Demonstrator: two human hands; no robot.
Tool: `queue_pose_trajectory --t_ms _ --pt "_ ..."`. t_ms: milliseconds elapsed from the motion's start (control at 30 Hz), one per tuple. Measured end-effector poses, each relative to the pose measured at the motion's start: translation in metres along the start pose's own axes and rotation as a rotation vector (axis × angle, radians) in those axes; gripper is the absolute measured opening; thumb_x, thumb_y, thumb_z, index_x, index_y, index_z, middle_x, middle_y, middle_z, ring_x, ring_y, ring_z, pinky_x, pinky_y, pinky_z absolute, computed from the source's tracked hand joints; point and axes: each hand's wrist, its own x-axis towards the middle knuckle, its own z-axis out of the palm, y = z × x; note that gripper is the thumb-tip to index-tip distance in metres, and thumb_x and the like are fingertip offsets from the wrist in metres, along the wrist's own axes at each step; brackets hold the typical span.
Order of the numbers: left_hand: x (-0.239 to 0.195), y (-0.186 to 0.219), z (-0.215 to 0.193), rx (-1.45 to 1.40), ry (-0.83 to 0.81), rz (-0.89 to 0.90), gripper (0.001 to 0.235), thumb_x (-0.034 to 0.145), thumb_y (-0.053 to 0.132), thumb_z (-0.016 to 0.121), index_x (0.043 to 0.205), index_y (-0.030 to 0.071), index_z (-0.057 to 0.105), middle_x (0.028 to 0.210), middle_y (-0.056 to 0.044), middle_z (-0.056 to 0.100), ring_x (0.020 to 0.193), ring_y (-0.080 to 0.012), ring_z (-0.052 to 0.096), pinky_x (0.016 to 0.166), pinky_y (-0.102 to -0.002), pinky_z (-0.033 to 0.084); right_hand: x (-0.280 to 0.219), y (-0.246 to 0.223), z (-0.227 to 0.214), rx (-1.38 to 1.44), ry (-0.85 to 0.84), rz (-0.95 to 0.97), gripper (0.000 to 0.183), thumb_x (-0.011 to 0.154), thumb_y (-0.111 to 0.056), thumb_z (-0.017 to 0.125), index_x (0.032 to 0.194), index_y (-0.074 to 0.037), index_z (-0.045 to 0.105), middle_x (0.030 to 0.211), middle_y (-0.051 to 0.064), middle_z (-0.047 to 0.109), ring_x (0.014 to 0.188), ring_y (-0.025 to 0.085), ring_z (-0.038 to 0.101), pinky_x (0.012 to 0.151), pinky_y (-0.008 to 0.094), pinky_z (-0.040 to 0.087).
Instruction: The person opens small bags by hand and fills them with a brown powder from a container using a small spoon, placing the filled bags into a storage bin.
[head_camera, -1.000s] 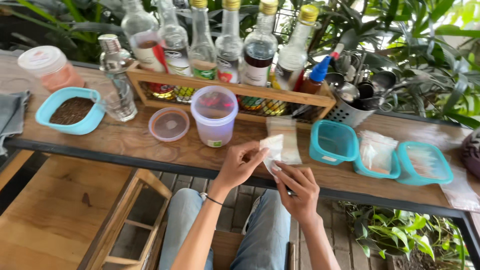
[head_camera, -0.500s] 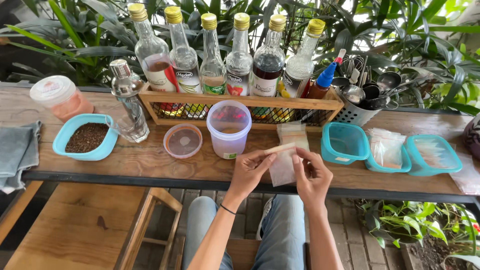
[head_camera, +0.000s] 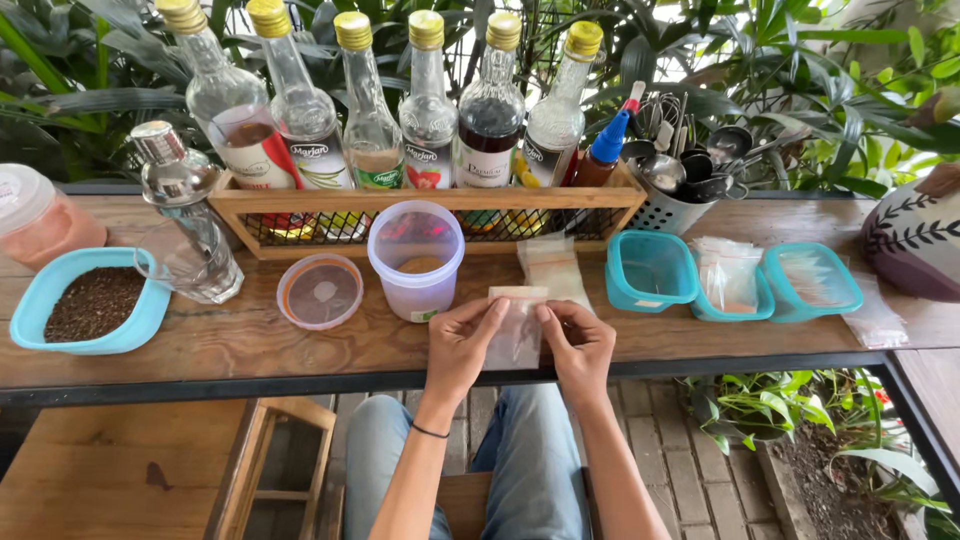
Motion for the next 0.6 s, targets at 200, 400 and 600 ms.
queue_pose_trajectory --t_ms 200,400,600 --pt "-0.003 0.04 0.011 -0.028 -0.002 -0.001 0.01 0.095 0.011 0.086 0.097 0.003 0.089 0.071 -0.005 0.081 0.078 -0.0023 0.06 0.075 -0.026 0.058 0.002 0.011 -0.003 0.056 0.019 0.047 0.008 0.095 -0.003 0.083 0.099 0.004 0.083 0.055 0.004 0.058 0.057 0.005 0.05 0.058 0.022 0.051" --pt "-0.001 -0.001 0.001 -0.001 -0.027 0.015 0.014 0.1 0.016 0.081 0.101 0.005 0.089 0.072 -0.008 0.081 0.083 -0.0039 0.061 0.074 -0.028 0.057 0.004 0.008 -0.002 0.029 0.011 0.067 0.005 0.091 -0.002 0.085 0.094 0.002 0.084 0.058 0.003 0.062 0.055 0.003 0.053 0.056 0.02 0.05" --pt "-0.002 0.006 0.003 -0.074 -0.045 -0.038 0.007 0.093 0.003 0.085 0.099 0.0 0.086 0.074 -0.005 0.078 0.079 -0.0034 0.065 0.074 -0.026 0.061 0.005 0.006 -0.004 0.054 -0.027 0.096 0.009 0.092 -0.005 0.086 0.095 0.003 0.084 0.061 0.003 0.064 0.059 0.004 0.053 0.058 0.021 0.049"
